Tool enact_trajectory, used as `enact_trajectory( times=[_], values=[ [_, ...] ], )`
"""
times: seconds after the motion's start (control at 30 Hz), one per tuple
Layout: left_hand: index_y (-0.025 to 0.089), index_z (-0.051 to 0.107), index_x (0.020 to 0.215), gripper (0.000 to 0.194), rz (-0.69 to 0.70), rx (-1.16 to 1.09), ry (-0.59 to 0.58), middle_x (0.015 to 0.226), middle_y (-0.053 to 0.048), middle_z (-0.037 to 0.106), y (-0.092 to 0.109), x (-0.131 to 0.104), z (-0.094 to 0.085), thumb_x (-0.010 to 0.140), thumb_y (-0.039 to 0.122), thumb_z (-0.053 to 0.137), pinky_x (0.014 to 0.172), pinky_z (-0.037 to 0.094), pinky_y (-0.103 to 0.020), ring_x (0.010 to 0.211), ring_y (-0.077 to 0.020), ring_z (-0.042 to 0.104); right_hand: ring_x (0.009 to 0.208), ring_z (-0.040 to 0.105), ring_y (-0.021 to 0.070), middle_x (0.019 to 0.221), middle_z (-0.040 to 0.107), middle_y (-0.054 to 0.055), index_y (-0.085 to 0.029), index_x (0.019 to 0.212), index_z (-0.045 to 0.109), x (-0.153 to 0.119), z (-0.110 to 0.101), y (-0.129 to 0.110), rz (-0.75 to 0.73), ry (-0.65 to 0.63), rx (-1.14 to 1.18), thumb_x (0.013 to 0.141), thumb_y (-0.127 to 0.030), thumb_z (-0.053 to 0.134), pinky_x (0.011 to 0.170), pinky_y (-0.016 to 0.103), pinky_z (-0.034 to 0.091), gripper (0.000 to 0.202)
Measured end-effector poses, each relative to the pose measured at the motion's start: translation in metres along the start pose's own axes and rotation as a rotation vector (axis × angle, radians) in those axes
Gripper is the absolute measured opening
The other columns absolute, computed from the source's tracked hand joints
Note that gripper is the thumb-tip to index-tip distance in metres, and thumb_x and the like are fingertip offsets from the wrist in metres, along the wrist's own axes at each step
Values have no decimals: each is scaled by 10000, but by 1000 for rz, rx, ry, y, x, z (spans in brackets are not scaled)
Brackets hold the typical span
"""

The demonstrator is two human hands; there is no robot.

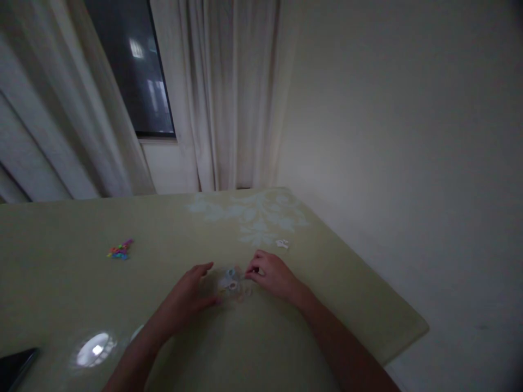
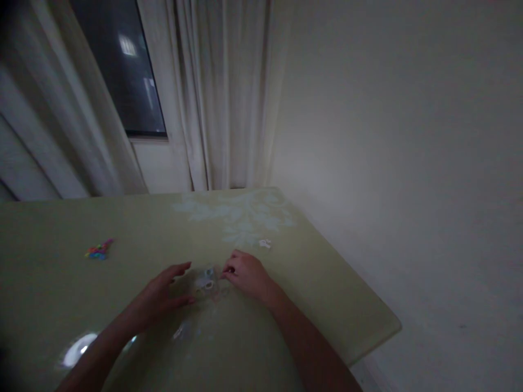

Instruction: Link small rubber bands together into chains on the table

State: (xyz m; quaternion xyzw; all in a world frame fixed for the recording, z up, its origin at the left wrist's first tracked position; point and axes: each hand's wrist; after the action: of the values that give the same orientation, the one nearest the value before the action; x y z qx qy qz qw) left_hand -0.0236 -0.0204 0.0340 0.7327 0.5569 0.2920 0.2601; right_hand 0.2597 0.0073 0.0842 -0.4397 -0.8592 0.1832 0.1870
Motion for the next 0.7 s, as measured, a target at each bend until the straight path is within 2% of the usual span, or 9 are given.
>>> enact_trajectory(
  times=[0.1, 0.2, 0.3, 0.43, 0.7],
  values=[
    [212, 725, 1121, 387, -97, -20, -28, 1111, -113, 782, -2, 1, -14, 853, 463, 602, 856, 591, -392, 998, -293, 743, 782, 621, 147, 873, 676, 27, -182, 887, 807, -1, -1, 5, 47, -48, 11, 873, -213, 807, 717, 245, 427, 34],
    [208, 760, 995, 315, -142, 63, -69, 942, -98, 791, 7, 2, -18, 835, 409, 580, 780, 572, -360, 839, -270, 742, 754, 602, 149, 833, 670, 19, -191, 853, 807, -1, 8, -2, 64, -87, 41, 837, -282, 841, 685, 244, 405, 99],
    [196, 766, 923, 247, -114, 148, -103, 909, -98, 776, 17, 3, -15, 810, 318, 583, 767, 535, -326, 815, -245, 725, 747, 590, 162, 839, 674, 29, -197, 822, 802, -2, 21, -14, 107, -115, 27, 789, -362, 873, 668, 251, 392, 183],
    [204, 734, 811, 191, -104, 168, -144, 843, -77, 774, 18, 3, -13, 811, 259, 552, 753, 494, -311, 808, -236, 719, 759, 605, 168, 853, 693, 35, -204, 850, 803, -2, 35, -22, 124, -109, 31, 818, -283, 825, 680, 257, 397, 88],
    [210, 704, 767, 143, -217, 77, -212, 745, -36, 763, 9, 0, -22, 722, 333, 646, 652, 462, -286, 732, -237, 704, 804, 624, 161, 901, 696, 28, -209, 909, 798, -4, 31, -14, 82, -119, 35, 856, -190, 762, 706, 245, 411, 66]
  ],
)
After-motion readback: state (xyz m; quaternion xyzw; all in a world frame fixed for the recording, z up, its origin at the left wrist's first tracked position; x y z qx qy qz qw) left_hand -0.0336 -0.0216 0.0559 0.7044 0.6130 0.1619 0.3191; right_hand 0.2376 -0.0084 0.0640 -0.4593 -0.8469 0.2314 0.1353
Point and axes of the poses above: each hand's wrist, its own x-axis towards the middle knuckle, its own z-axis out of the palm, y = z × x
